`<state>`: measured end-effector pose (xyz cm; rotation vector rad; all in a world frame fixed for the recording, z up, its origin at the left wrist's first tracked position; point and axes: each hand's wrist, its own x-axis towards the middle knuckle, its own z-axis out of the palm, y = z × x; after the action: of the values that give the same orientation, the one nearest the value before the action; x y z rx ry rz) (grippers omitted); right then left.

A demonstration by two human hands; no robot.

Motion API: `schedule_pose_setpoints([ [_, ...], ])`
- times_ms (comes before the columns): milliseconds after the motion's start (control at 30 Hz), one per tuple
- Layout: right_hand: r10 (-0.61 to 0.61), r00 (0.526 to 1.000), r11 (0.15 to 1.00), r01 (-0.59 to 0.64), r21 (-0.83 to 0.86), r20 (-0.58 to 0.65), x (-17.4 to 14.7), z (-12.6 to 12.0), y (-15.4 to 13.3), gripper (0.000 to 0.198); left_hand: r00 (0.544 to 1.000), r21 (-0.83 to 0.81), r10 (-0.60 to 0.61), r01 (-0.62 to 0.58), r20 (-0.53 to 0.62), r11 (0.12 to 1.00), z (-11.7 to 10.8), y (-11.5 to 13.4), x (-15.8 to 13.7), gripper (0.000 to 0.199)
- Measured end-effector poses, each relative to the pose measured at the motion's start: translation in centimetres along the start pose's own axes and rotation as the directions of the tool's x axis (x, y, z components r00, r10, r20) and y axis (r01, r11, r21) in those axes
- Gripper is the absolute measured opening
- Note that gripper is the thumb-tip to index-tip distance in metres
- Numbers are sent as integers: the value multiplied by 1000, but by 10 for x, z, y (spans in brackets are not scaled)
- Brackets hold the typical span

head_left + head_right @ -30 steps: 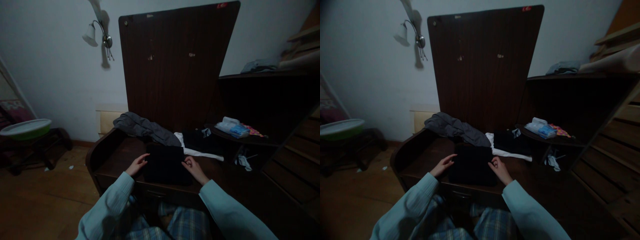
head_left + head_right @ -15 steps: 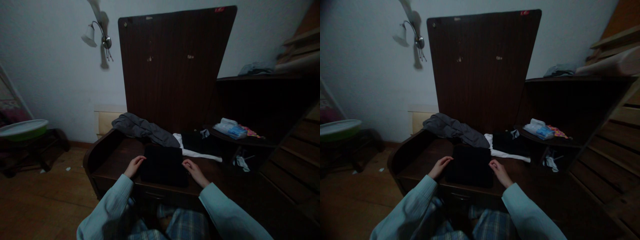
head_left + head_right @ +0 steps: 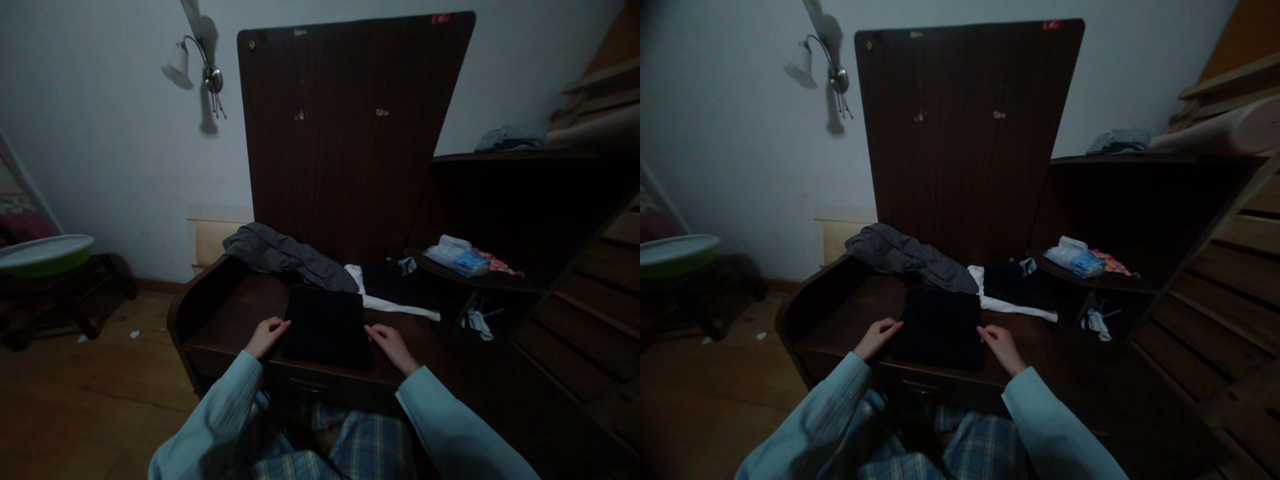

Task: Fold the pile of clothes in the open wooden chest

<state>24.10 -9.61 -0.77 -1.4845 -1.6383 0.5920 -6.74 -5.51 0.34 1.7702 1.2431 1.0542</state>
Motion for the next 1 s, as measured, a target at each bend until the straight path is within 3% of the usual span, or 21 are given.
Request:
schedule_pose_setpoints([
  [300, -99, 962, 995, 96, 27, 255, -21, -9, -6, 36, 959, -26, 61, -56, 276, 998, -13, 5, -14, 40],
  [567, 8, 970, 958, -77, 276, 242, -19, -13, 1, 41, 983, -61, 62, -52, 174, 997, -12, -7, -10, 42],
  [700, -66, 957, 973, -2, 232, 281, -23, -13, -3, 38, 976, -33, 108, -103, 189, 994, -10, -10, -11, 38],
  [833, -147, 914, 987, 110, 119, 378, -25, -14, -7, 38, 939, -36, 149, -145, 309, 989, -10, -10, -14, 31],
  [933, -147, 910, 988, 115, 104, 387, -25, -14, -4, 31, 915, -48, 160, -153, 371, 987, -12, -8, -16, 29],
  [1000, -131, 920, 988, 91, 124, 369, -25, -13, -1, 30, 923, -61, 141, -128, 357, 990, -13, -7, -16, 30],
])
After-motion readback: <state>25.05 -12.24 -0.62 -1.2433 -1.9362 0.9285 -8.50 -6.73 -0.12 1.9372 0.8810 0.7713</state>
